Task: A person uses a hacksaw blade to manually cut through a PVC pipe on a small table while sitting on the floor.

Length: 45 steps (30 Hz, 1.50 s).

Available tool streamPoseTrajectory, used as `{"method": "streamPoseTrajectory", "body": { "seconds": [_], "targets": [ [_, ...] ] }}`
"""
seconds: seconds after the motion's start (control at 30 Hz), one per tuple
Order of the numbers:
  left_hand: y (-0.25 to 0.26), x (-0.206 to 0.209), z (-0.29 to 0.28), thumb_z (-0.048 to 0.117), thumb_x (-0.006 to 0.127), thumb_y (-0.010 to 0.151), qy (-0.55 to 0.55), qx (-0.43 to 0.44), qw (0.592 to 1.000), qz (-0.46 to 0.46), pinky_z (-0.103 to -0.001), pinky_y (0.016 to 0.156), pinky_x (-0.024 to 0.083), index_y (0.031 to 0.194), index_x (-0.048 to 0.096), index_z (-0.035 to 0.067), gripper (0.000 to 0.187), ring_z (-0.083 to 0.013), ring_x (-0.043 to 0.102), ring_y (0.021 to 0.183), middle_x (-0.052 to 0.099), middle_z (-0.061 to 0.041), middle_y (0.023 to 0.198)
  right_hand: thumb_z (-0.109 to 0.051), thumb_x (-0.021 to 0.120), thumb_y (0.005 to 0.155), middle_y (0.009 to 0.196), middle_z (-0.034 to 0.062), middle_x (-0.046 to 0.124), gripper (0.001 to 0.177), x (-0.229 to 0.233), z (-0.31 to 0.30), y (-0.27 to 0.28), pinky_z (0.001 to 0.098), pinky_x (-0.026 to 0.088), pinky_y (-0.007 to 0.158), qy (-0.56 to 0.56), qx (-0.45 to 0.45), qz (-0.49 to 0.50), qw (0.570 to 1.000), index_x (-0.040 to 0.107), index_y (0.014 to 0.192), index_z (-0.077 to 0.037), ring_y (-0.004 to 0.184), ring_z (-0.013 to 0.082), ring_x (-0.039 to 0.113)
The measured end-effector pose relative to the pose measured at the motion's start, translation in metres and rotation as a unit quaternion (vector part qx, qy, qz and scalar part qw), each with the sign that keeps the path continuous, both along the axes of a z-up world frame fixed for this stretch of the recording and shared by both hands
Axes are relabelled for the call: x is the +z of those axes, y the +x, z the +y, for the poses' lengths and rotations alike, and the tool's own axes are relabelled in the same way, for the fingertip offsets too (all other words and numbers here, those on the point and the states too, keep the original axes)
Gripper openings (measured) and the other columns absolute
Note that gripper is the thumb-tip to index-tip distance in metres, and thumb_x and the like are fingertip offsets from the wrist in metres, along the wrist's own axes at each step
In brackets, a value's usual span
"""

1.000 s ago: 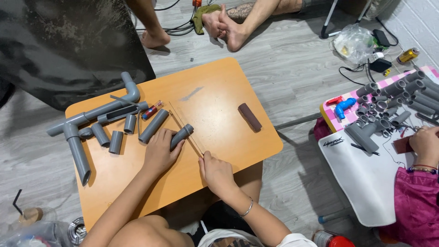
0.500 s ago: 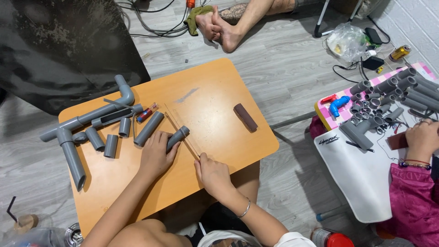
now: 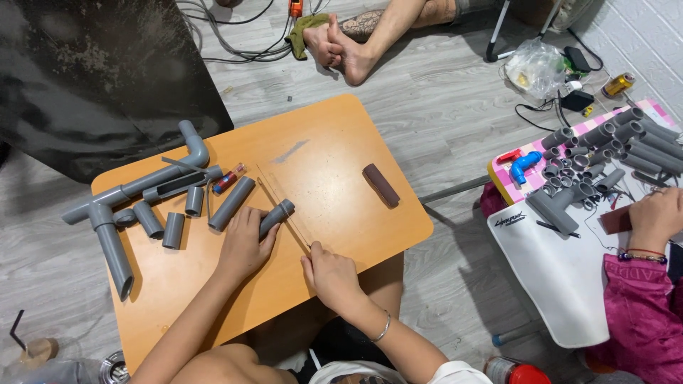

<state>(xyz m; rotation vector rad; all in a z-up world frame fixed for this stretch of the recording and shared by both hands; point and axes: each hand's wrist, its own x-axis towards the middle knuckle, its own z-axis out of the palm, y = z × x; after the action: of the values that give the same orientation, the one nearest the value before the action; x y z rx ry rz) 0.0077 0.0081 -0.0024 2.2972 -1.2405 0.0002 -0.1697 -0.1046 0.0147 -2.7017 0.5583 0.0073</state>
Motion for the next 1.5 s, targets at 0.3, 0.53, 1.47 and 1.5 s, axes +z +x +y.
{"method": "streamPoseTrajectory", "body": {
  "seconds": [0.3,0.53,1.47,1.5],
  "targets": [
    [-0.002,0.007,0.001,0.025,0.068,0.089,-0.036,-0.005,0.999,0.006,-0.035,0.077,0.047,0.103,0.058,0.005,0.026,-0.0260,0.060,0.083,0.055,-0.008,0.089,-0.030,0.048,0.098,0.064,0.0104,0.063,0.025,0.007,0.005,-0.004,0.0371,0.051,0.051,-0.020,-0.013,-0.070,0.997,0.053,0.090,-0.006,0.052,0.0287,0.065],
    [-0.004,0.012,0.001,0.020,0.069,0.085,-0.073,-0.008,0.997,-0.016,-0.036,0.072,0.047,0.101,0.060,0.004,0.025,-0.0273,0.057,0.078,0.058,-0.009,0.091,-0.022,0.058,0.092,0.063,0.0128,0.065,0.023,0.013,0.005,-0.005,0.0340,0.048,0.043,-0.014,-0.008,-0.114,0.993,0.055,0.092,0.000,0.043,0.0295,0.060],
    [0.009,0.004,0.005,0.028,0.064,0.096,-0.030,0.010,0.999,0.037,-0.036,0.078,0.046,0.104,0.057,0.006,0.025,-0.0273,0.061,0.087,0.050,-0.007,0.090,-0.035,0.032,0.104,0.062,0.0132,0.067,0.039,0.008,0.005,-0.009,0.0487,0.055,0.061,0.005,-0.047,0.039,0.998,0.055,0.084,-0.011,0.065,0.0369,0.072],
    [0.009,0.006,0.005,0.027,0.064,0.096,-0.030,0.009,0.999,0.038,-0.036,0.078,0.046,0.105,0.057,0.005,0.025,-0.0271,0.061,0.087,0.051,-0.008,0.090,-0.037,0.031,0.104,0.065,0.0151,0.067,0.040,0.010,0.003,-0.007,0.0500,0.055,0.064,0.021,-0.044,0.064,0.997,0.055,0.086,-0.011,0.068,0.0391,0.072]
  ]
}}
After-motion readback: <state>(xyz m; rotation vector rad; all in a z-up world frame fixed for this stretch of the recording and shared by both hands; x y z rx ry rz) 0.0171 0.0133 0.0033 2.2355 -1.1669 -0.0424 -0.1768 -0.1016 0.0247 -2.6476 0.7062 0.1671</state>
